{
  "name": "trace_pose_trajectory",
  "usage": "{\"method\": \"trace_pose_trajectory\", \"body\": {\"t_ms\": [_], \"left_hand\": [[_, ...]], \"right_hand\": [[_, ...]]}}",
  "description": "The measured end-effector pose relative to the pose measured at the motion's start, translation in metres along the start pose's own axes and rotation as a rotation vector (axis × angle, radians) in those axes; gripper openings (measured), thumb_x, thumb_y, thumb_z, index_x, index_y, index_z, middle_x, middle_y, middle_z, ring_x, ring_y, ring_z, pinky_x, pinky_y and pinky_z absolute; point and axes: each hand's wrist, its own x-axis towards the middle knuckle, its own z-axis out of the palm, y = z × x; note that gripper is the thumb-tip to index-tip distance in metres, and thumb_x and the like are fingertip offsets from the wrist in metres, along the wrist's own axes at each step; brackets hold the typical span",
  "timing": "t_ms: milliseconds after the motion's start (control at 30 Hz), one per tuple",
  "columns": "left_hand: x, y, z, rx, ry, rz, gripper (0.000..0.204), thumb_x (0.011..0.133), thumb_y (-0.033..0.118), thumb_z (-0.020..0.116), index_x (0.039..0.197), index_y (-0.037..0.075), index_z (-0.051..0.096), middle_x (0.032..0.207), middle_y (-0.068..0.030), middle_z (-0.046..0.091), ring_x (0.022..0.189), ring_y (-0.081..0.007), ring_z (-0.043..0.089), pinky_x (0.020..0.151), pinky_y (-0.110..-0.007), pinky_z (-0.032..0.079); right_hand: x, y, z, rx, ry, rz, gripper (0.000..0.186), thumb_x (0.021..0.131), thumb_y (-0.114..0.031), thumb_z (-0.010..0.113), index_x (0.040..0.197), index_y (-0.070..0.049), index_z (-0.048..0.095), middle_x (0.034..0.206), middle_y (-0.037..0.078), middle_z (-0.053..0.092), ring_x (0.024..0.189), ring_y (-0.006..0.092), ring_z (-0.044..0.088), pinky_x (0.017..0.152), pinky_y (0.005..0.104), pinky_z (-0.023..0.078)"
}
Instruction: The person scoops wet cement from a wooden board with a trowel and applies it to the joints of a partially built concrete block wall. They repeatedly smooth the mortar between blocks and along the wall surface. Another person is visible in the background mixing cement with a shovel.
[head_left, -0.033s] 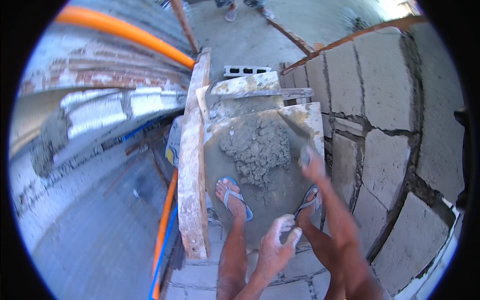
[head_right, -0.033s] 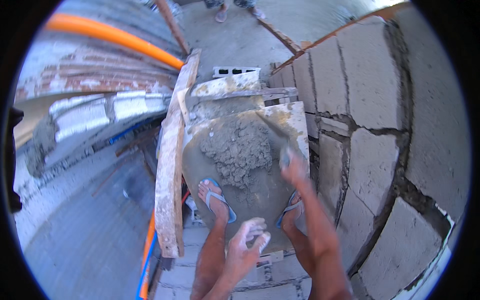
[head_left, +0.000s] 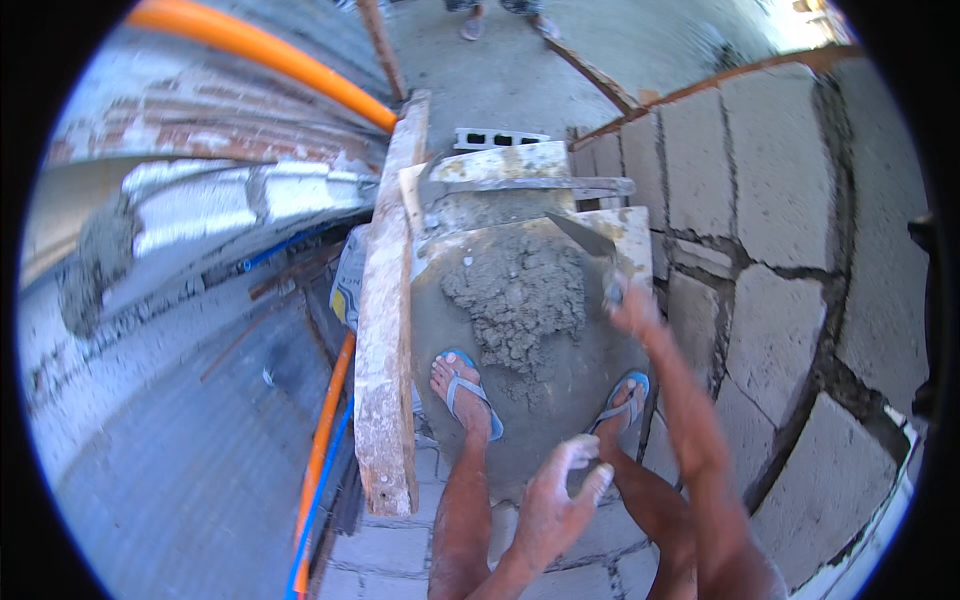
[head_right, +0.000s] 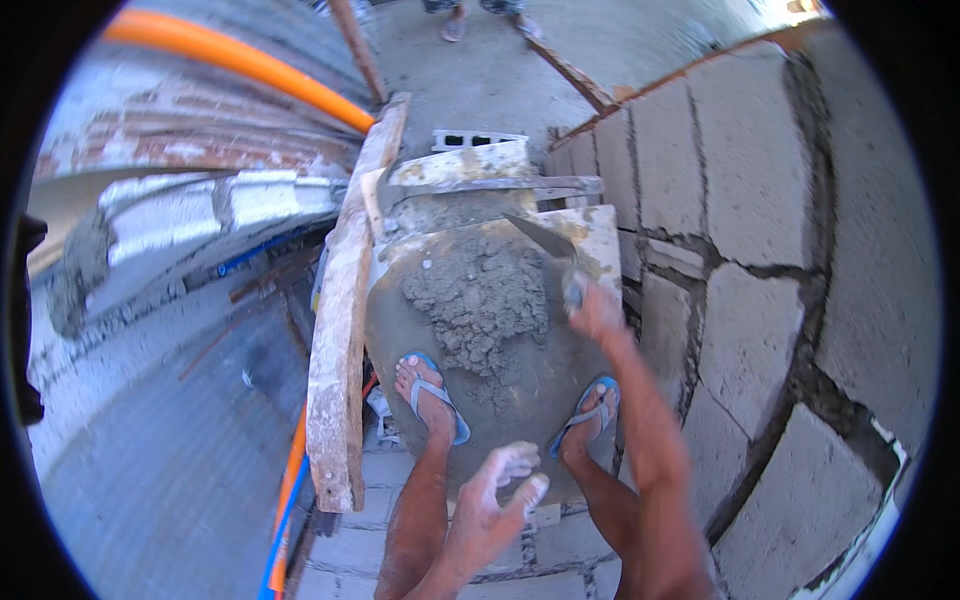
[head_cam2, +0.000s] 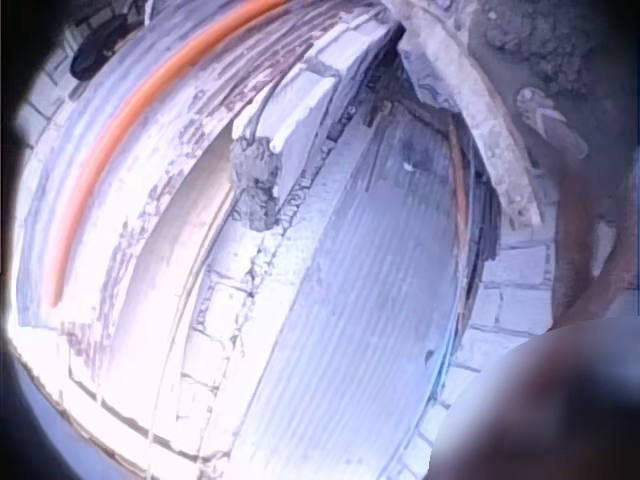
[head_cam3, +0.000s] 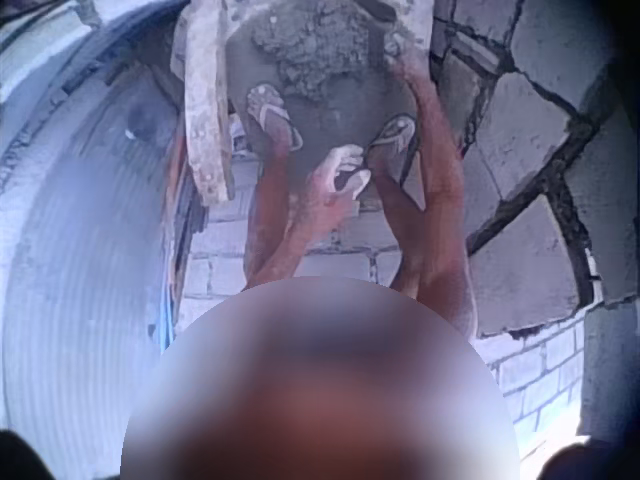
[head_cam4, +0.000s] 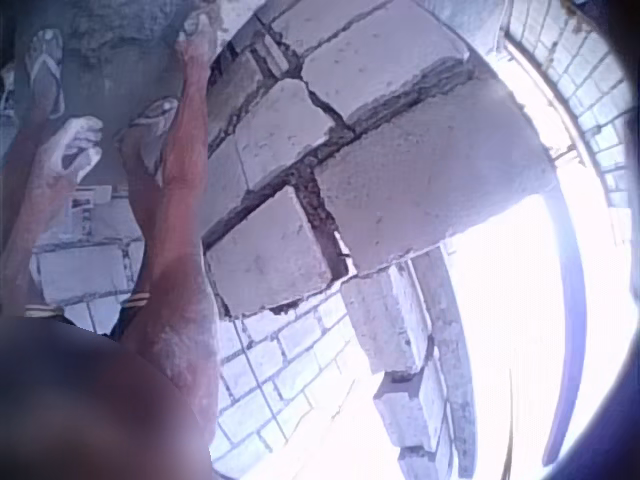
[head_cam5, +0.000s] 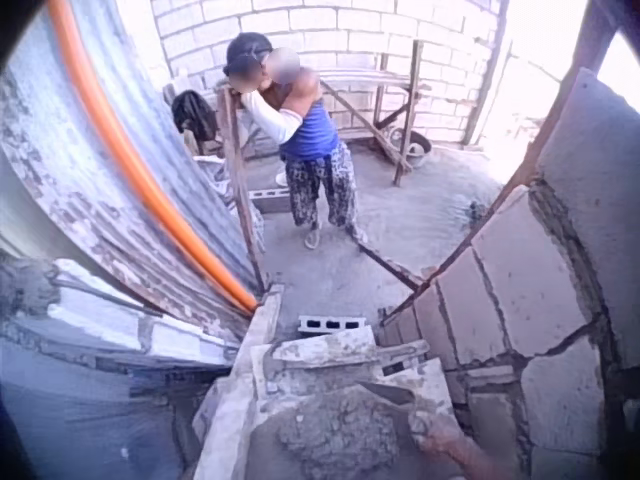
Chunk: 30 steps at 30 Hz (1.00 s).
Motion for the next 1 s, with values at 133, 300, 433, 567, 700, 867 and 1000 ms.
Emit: {"method": "trace_pose_trajectory", "body": {"t_ms": [133,300,433,567,700,867,1000], "left_hand": [[-0.015,-0.013,-0.006,0.081,0.065,0.091,0.043,0.086,0.018,0.066,0.121,-0.002,0.053,0.114,-0.0163,0.063,0.106,-0.0241,0.061,0.094,-0.036,0.045],[-0.028,-0.033,-0.022,-0.013,0.193,0.025,0.04,0.084,0.019,0.066,0.118,0.0,0.055,0.11,-0.0183,0.063,0.103,-0.0307,0.061,0.089,-0.038,0.048],[-0.023,-0.023,-0.03,0.303,0.316,0.027,0.037,0.083,0.017,0.066,0.116,0.002,0.056,0.105,-0.0189,0.064,0.097,-0.0346,0.062,0.085,-0.04,0.049],[-0.013,-0.014,-0.016,0.08,0.271,0.293,0.037,0.083,0.022,0.065,0.114,0.004,0.057,0.102,-0.0192,0.064,0.095,-0.0368,0.062,0.082,-0.044,0.049],[-0.006,-0.018,-0.029,0.258,0.236,0.05,0.04,0.082,0.018,0.066,0.117,0.001,0.056,0.108,-0.0204,0.063,0.102,-0.0321,0.062,0.088,-0.039,0.048],[-0.007,-0.009,-0.029,-0.017,0.38,0.17,0.04,0.083,0.02,0.065,0.117,0.001,0.056,0.113,-0.0185,0.061,0.105,-0.0312,0.06,0.09,-0.04,0.047],[-0.012,0.002,-0.007,0.037,0.191,0.197,0.041,0.083,0.019,0.065,0.118,0.0,0.055,0.113,-0.0188,0.062,0.102,-0.0314,0.062,0.089,-0.04,0.047]], "right_hand": [[0.085,-0.008,0.006,-0.382,-0.389,-0.524,0.035,0.065,-0.014,0.069,0.098,-0.007,0.058,0.091,0.018,0.064,0.091,0.0364,0.062,0.081,0.0461,0.051],[-0.078,-0.011,0.042,-0.495,-0.18,-0.308,0.042,0.075,-0.011,0.059,0.115,-0.003,0.051,0.093,0.021,0.065,0.082,0.0378,0.065,0.072,0.0529,0.051],[-0.063,-0.025,-0.04,-0.552,-0.136,-0.481,0.045,0.072,-0.009,0.06,0.118,-0.009,0.054,0.091,0.017,0.066,0.079,0.0353,0.065,0.067,0.0503,0.05],[0.085,-0.123,-0.042,-0.665,-0.092,-0.677,0.031,0.069,-0.012,0.067,0.1,-0.011,0.067,0.08,0.013,0.067,0.076,0.0294,0.067,0.067,0.0433,0.052],[0.148,-0.2,0.001,-1.021,-0.409,-0.694,0.021,0.064,-0.022,0.076,0.081,-0.011,0.071,0.091,0.012,0.07,0.085,0.0242,0.068,0.068,0.0393,0.053],[-0.001,-0.072,-0.017,-0.959,-0.217,-0.756,0.029,0.081,-0.009,0.055,0.108,-0.001,0.053,0.076,0.011,0.057,0.071,0.0291,0.064,0.052,0.044,0.048],[-0.119,0.014,0.066,-0.73,-0.304,-0.315,0.034,0.086,-0.012,0.053,0.115,0.004,0.044,0.092,0.021,0.054,0.076,0.0352,0.065,0.053,0.0401,0.054]]}}
